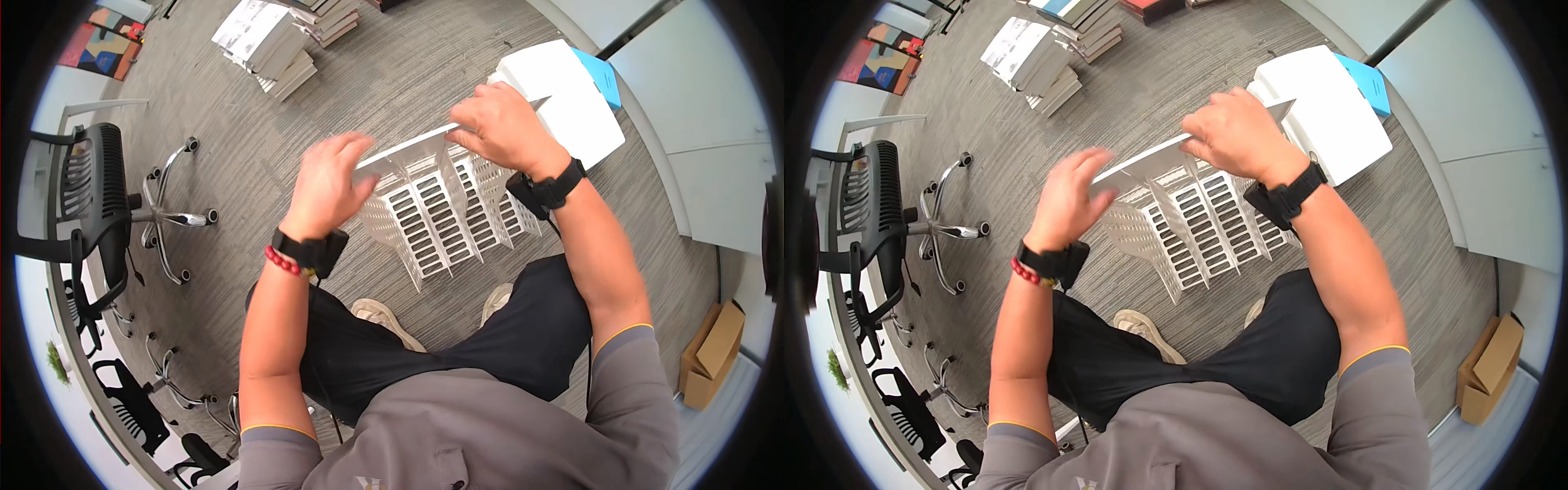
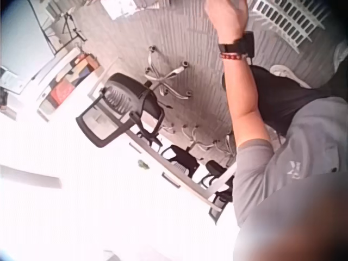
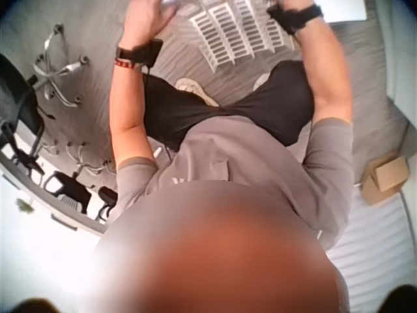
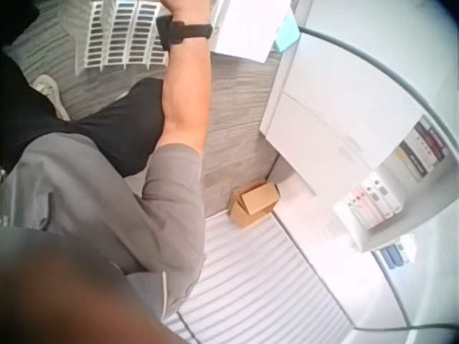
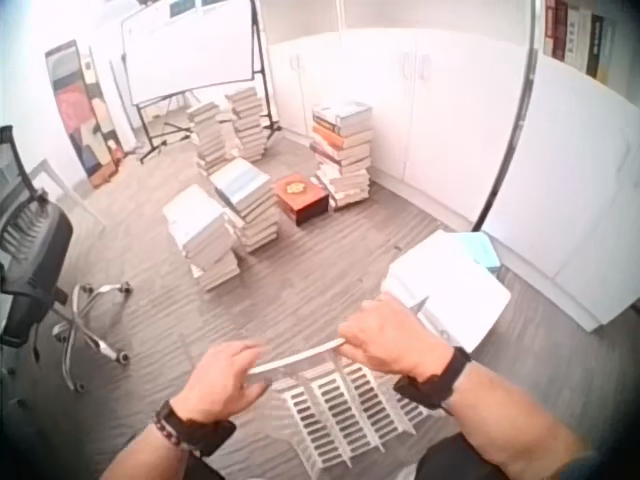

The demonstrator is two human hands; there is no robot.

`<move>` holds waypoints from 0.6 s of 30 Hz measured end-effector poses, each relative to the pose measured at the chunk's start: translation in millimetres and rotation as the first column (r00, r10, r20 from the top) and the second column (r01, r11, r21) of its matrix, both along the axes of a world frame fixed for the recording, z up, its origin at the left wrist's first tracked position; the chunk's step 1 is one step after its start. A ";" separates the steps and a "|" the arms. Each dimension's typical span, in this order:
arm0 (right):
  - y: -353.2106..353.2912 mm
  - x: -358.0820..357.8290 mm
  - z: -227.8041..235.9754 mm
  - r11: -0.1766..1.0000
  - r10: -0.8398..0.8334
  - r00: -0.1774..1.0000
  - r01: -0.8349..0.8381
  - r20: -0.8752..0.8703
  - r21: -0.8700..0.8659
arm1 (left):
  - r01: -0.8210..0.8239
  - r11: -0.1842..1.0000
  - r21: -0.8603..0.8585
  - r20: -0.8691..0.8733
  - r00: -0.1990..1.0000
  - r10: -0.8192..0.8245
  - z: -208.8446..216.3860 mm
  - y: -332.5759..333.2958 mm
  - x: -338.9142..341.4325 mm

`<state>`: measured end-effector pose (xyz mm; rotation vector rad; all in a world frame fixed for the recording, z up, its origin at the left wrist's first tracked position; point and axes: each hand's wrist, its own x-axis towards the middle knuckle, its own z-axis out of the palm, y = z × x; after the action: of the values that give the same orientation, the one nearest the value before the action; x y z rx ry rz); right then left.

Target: Assemble a white plastic magazine rack or organizer.

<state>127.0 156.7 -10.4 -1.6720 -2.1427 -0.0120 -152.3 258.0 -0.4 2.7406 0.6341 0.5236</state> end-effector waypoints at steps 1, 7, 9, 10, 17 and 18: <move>-2.3 -0.5 -2.2 0.999 -0.010 1.000 0.011 -0.012 0.035 | -0.007 1.000 -0.004 0.007 1.000 0.007 -1.6 6.1 -2.9; -31.1 -60.0 12.5 0.932 -0.115 0.988 0.143 -0.102 0.333 | -0.050 0.855 -0.517 -0.020 0.999 0.046 0.3 6.2 0.3; -48.2 -99.6 -1.5 0.944 -0.106 0.983 0.147 -0.150 0.295 | -0.059 0.859 -0.508 -0.013 0.998 0.061 -1.3 6.7 -0.6; -53.4 -118.4 -12.5 0.957 -0.219 0.927 0.265 -0.304 0.119 | -0.072 0.868 -0.490 -0.011 0.997 0.077 -2.6 7.3 -0.2; -38.0 -144.4 -84.8 0.785 -0.577 0.767 0.424 -0.282 -0.452 | -0.102 0.876 -0.472 -0.032 0.995 0.099 -2.6 7.5 6.0; -38.6 -147.4 -84.4 0.802 -0.570 0.773 0.449 -0.279 -0.395 | -0.090 0.875 -0.475 -0.006 0.995 0.099 -3.9 8.2 4.5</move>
<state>-20.4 118.0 -94.8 -2.1851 -1.3881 0.4775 -147.9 266.2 -4.2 2.2464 0.7778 0.3540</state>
